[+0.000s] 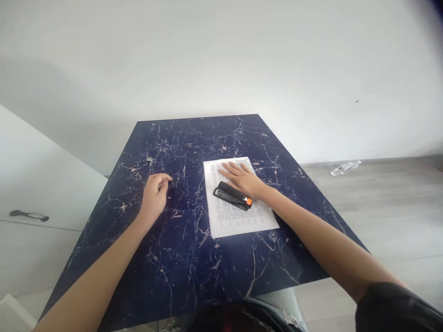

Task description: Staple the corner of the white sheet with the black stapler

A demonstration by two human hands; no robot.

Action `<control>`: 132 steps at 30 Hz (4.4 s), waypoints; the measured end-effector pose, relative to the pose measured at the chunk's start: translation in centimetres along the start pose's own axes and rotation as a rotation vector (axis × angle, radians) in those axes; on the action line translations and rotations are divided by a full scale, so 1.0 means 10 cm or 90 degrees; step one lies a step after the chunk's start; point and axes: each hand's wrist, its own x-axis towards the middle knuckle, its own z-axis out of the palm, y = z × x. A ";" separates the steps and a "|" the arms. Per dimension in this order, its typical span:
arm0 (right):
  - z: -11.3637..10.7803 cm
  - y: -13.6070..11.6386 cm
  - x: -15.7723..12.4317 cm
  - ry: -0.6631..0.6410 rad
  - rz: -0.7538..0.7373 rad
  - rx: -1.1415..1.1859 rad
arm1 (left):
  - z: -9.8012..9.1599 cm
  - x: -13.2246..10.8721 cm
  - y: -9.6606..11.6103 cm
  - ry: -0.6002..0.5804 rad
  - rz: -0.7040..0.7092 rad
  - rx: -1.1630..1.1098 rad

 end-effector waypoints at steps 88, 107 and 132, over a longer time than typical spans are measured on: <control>-0.22 0.53 -0.46 0.111 0.138 0.259 | -0.24 0.67 -0.59 -0.088 0.007 0.458; -0.20 0.53 -0.48 0.141 0.142 0.259 | -0.25 0.70 -0.70 -0.076 0.041 0.445; -0.06 -0.76 -0.38 0.022 0.004 0.238 | -0.23 0.73 -0.51 -0.062 0.055 0.443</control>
